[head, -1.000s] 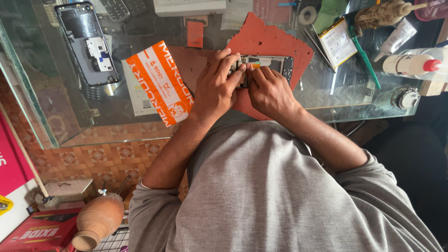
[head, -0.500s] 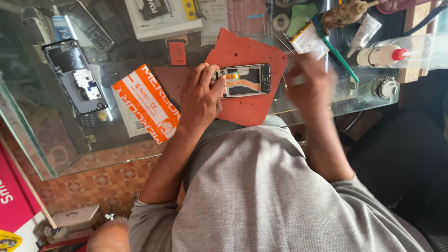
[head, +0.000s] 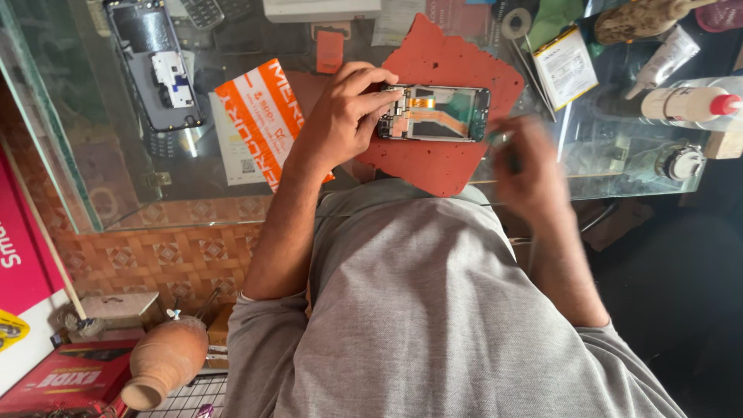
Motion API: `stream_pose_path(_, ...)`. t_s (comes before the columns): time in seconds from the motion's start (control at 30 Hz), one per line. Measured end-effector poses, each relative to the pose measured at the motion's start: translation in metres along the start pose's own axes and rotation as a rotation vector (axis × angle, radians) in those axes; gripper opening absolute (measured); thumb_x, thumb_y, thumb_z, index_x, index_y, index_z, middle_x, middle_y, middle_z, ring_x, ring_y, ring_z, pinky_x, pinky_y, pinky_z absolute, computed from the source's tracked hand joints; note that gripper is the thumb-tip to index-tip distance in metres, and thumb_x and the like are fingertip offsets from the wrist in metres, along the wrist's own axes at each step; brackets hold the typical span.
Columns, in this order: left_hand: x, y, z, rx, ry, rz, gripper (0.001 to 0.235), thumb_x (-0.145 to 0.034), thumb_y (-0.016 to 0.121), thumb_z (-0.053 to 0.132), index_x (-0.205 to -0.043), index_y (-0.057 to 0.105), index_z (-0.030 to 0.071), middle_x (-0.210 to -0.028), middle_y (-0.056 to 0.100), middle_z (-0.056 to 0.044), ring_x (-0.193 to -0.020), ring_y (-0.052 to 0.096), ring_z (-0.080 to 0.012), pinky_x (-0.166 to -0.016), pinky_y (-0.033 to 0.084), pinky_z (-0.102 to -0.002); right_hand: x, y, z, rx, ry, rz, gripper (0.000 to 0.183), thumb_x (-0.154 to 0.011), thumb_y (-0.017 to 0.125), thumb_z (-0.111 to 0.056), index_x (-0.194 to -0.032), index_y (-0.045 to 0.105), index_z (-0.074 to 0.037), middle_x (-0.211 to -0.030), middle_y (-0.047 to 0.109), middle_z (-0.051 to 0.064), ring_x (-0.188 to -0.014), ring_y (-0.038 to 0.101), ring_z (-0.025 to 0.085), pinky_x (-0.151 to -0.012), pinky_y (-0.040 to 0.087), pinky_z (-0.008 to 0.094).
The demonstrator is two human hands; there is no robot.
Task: The person cleans the edges of a phone frame with a cloth, applies adhesive from a tube, and then installs a new screen and battery into the device.
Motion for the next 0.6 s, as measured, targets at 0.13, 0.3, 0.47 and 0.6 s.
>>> stream_pose_path(0.13, 0.004, 0.002, -0.005, -0.012, 0.004, 0.03, 0.03, -0.091, 0.069, -0.01, -0.115, 0.079, 0.005, -0.127, 0.068, -0.004, -0.123, 0.059, -0.0274, -0.104, 0.052, -0.04, -0.017, 0.055, -0.054, -0.226, -0.11, -0.236, 0.017, -0.094, 0.067, 0.004, -0.11, 0.068, 0.0, -0.106, 0.07, 0.015, -0.086, 0.074, 0.028, -0.07, 0.059, 0.035)
stream_pose_path(0.3, 0.005, 0.003, -0.004, -0.038, 0.036, 0.053, 0.033, -0.089, 0.068, -0.011, -0.115, 0.079, 0.006, -0.126, 0.068, -0.004, -0.122, 0.059, -0.0268, -0.105, 0.052, -0.04, -0.021, 0.063, -0.06, -0.186, -0.065, -0.271, 0.017, -0.094, 0.066, 0.006, -0.107, 0.075, -0.001, -0.094, 0.069, 0.014, -0.079, 0.072, 0.027, -0.068, 0.056, 0.036)
stream_pose_path(0.47, 0.006, 0.003, -0.006, -0.05, 0.007, 0.046, 0.036, -0.086, 0.067, -0.012, -0.114, 0.079, 0.006, -0.125, 0.069, -0.003, -0.122, 0.06, -0.026, -0.104, 0.052, -0.038, -0.026, 0.06, -0.052, -0.227, -0.06, -0.187, 0.014, -0.098, 0.065, 0.005, -0.111, 0.072, 0.002, -0.098, 0.068, 0.013, -0.078, 0.07, 0.022, -0.067, 0.054, 0.034)
stream_pose_path(0.6, 0.003, 0.004, -0.006, -0.012, -0.013, 0.041, 0.033, -0.088, 0.069, -0.012, -0.113, 0.079, 0.007, -0.125, 0.068, -0.003, -0.123, 0.059, -0.0257, -0.101, 0.053, -0.037, -0.022, 0.062, -0.043, -0.246, 0.08, -0.325, 0.017, -0.095, 0.066, 0.003, -0.11, 0.074, 0.001, -0.091, 0.069, 0.011, -0.066, 0.067, 0.017, -0.057, 0.052, 0.031)
Point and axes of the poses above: each hand's wrist, its own x-axis away from the middle knuckle, its own y-axis out of the palm, z = x × y, the point moved 7 cm from there along -x, towards the middle knuckle
